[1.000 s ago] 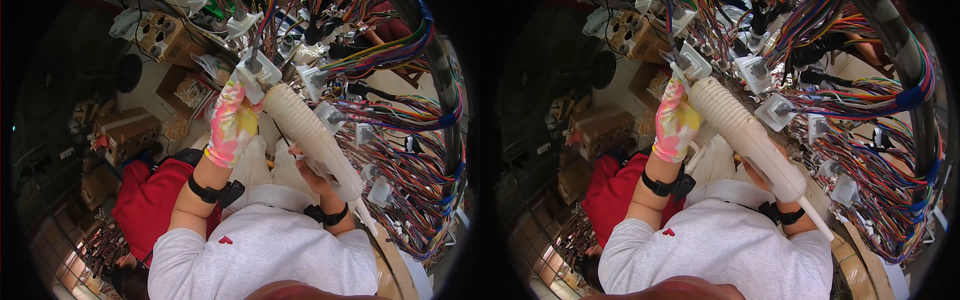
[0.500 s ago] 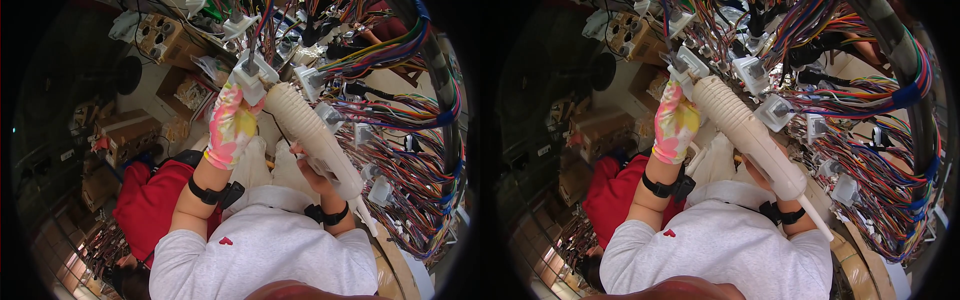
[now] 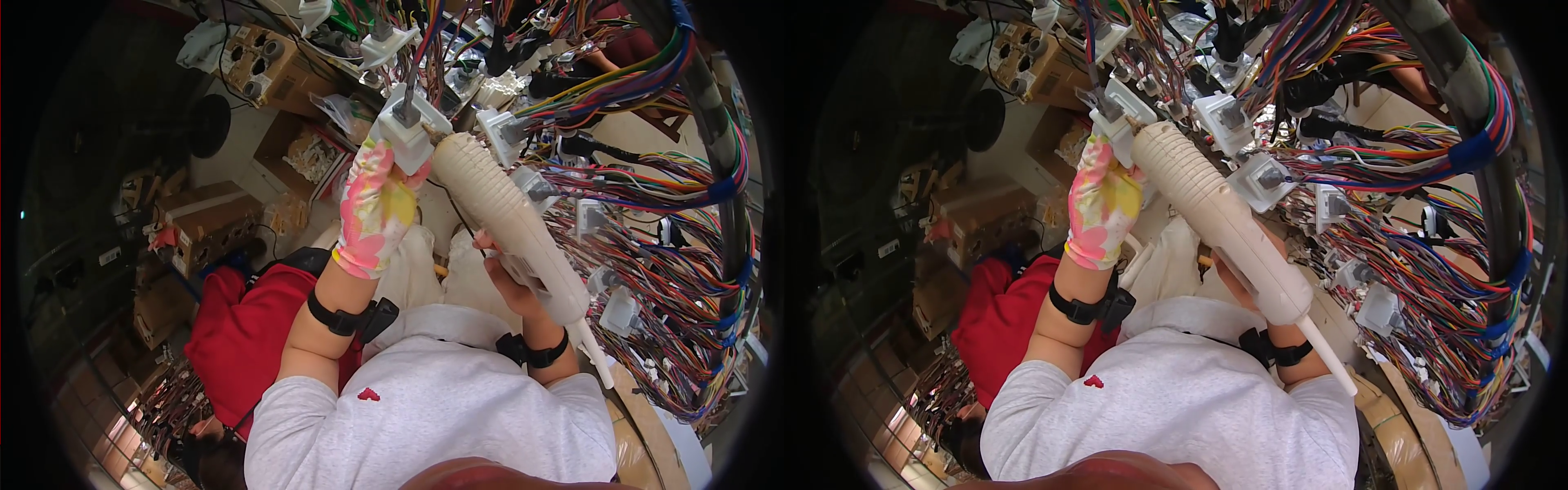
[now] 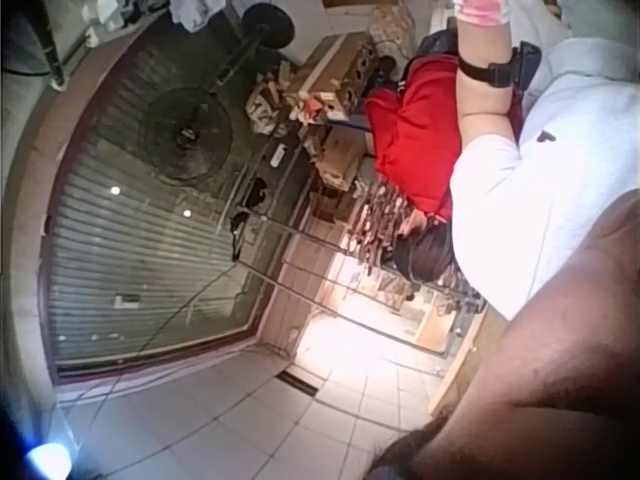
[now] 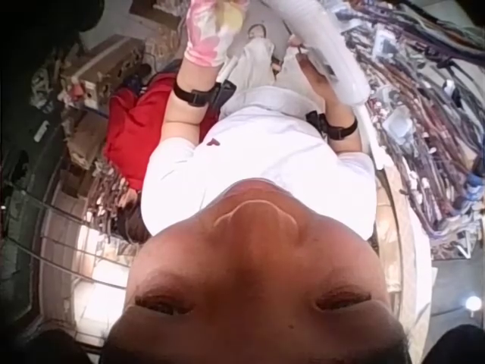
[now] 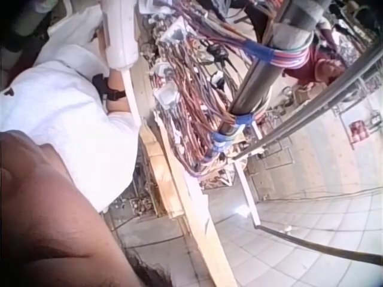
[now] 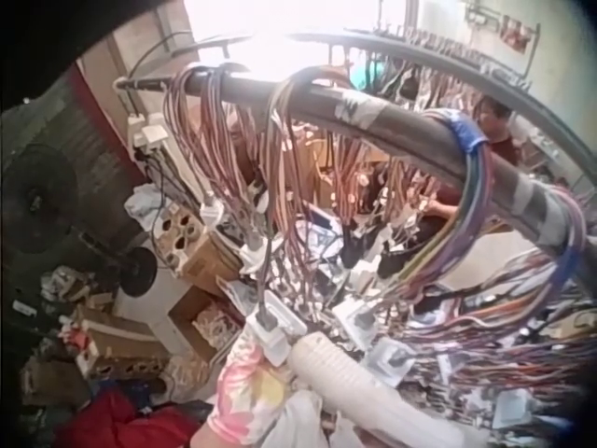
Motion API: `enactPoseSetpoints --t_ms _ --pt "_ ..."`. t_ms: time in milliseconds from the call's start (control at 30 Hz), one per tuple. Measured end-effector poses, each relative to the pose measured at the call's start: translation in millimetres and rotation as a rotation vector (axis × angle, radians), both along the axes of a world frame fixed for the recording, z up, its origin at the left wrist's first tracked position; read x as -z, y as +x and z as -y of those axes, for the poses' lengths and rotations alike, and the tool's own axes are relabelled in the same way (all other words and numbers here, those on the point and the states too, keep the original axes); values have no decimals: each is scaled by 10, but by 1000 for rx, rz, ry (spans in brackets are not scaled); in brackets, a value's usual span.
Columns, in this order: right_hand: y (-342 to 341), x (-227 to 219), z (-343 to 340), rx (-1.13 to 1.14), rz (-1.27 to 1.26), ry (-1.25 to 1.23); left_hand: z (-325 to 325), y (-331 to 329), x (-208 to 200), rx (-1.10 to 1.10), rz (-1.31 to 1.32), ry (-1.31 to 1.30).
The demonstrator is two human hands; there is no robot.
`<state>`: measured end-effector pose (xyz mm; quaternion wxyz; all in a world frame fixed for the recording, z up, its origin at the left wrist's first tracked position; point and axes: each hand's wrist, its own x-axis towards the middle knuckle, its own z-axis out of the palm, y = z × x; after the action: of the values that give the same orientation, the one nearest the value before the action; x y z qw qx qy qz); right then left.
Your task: The person reaches for a glue gun and applies glue to a connector on a wire harness, then presses the connector against a white plastic component on the rack.
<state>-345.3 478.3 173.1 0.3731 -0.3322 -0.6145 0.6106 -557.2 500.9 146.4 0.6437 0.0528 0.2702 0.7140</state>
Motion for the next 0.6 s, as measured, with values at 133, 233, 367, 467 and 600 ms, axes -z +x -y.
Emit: enactPoseSetpoints --t_ms 133,233,367,467,600 --pt "129 189 92 137 128 -26 -9 19 -34 -12 43 62" --pt "126 192 106 113 154 -51 22 -19 53 -12 -92 6" --pt "154 218 103 66 197 -17 10 -11 22 -32 18 -128" --pt "157 207 82 6 247 45 -16 14 -39 -43 36 -171" --pt "5 -65 35 -26 81 -73 30 -7 -41 -52 -8 -194"
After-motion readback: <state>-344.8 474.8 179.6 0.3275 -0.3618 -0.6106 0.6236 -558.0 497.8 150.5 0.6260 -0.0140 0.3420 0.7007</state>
